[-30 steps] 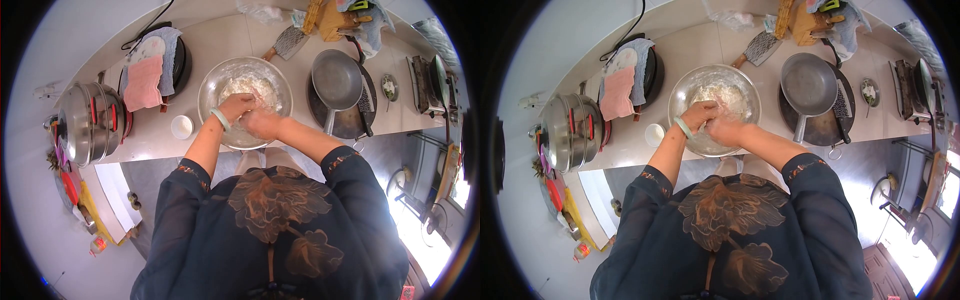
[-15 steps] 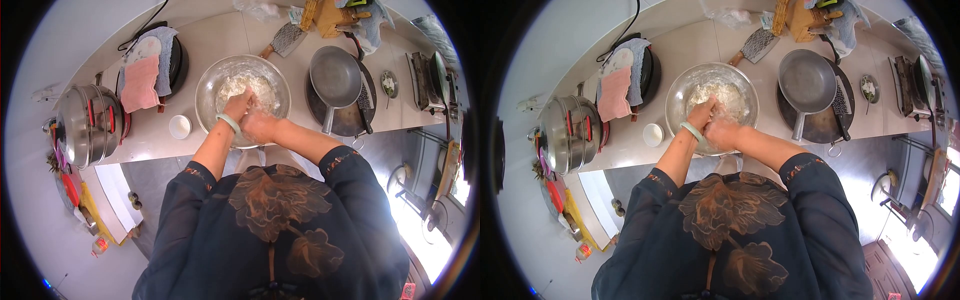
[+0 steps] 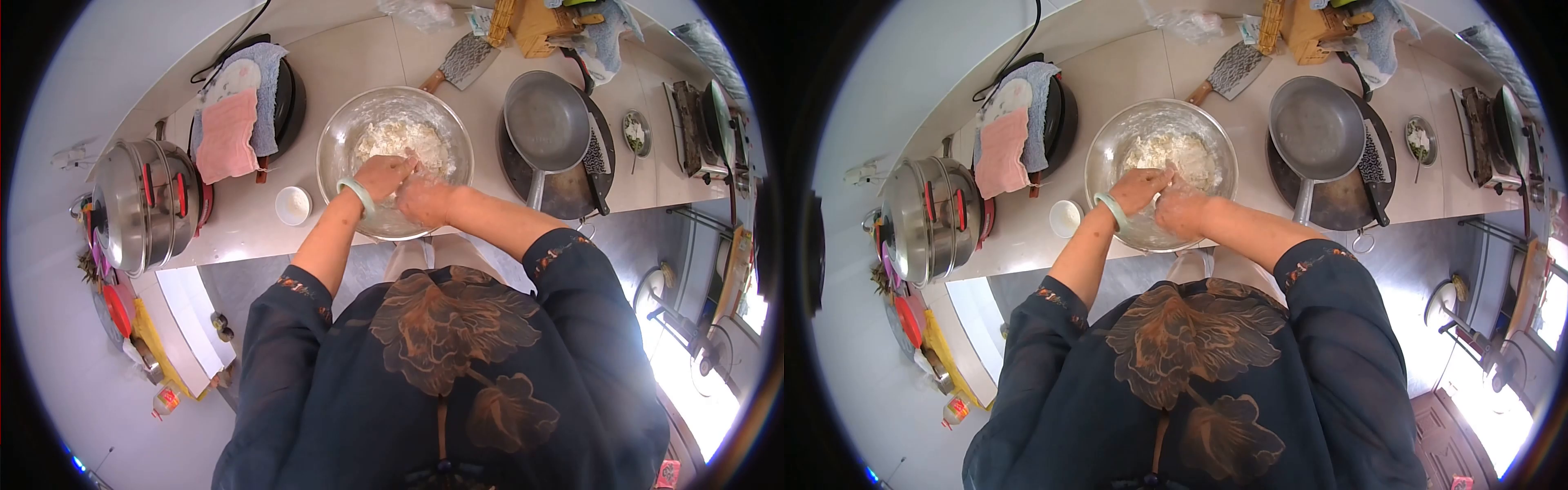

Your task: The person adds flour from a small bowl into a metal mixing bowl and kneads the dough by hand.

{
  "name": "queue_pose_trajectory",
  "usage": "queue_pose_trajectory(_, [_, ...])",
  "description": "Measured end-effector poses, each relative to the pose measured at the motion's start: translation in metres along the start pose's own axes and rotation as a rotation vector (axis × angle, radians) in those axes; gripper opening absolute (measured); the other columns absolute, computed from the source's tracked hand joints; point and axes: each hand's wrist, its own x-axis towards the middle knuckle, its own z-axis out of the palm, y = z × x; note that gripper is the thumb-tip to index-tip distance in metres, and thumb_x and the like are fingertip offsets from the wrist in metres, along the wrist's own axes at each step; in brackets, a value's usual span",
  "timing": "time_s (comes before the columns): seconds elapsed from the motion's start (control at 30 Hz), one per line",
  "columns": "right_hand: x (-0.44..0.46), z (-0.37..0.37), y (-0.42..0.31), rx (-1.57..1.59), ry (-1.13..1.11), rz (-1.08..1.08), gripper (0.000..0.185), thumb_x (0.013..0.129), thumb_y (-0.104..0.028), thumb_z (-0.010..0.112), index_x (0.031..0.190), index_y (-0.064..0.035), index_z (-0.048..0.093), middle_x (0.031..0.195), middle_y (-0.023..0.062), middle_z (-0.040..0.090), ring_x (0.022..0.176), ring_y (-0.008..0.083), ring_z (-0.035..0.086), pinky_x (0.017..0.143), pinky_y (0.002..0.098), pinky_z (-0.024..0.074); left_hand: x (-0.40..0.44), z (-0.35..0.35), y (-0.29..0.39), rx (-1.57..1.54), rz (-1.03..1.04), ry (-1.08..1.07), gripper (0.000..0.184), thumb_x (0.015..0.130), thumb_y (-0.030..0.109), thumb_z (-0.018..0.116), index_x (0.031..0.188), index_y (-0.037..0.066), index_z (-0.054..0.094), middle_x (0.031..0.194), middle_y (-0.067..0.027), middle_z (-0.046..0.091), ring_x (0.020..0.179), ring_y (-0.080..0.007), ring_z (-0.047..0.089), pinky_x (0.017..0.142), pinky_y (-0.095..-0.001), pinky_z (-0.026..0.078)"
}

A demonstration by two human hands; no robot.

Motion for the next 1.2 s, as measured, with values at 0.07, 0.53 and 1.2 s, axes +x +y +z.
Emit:
queue_pose_trajectory(0.07, [-0.001,-0.001,0.002,-0.123,0.018,-0.002,0.024,0.075,-0.018,0.060,0.087,-0.0017,0.073,0.089,0.0187,0.069,0.099,0.0406,0.063,0.106,0.0673,0.0218,-0.005,-0.002,0.003,-0.031,0.014,0.027,0.058,0.094,0.053,0.047,0.109,0.001,0.068,0.106,-0.0184,0.068,0.102,-0.0299,0.063,0.094,-0.0349,0.044])
queue_pose_trajectory(0.53, [0.001,-0.003,-0.001,-0.127,0.009,-0.079,0.018,0.071,-0.014,0.060,0.077,-0.0012,0.070,0.082,0.0188,0.067,0.090,0.0376,0.065,0.103,0.0589,0.0315,-0.007,0.005,-0.001,-0.165,0.023,0.054,0.041,0.092,0.037,0.058,0.095,-0.002,0.071,0.088,-0.0143,0.070,0.082,-0.0217,0.063,0.082,-0.0323,0.048])
queue_pose_trajectory(1.2, [-0.015,0.040,0.030,0.893,0.760,0.786,0.047,0.088,-0.030,0.057,0.127,-0.0054,0.054,0.130,0.0224,0.052,0.120,0.0362,0.051,0.104,0.0387,0.0380,-0.007,0.033,-0.044,-0.129,-0.014,0.531,0.027,0.086,0.005,0.055,0.112,0.005,0.063,0.101,-0.0132,0.066,0.084,-0.0211,0.065,0.077,-0.0309,0.052])
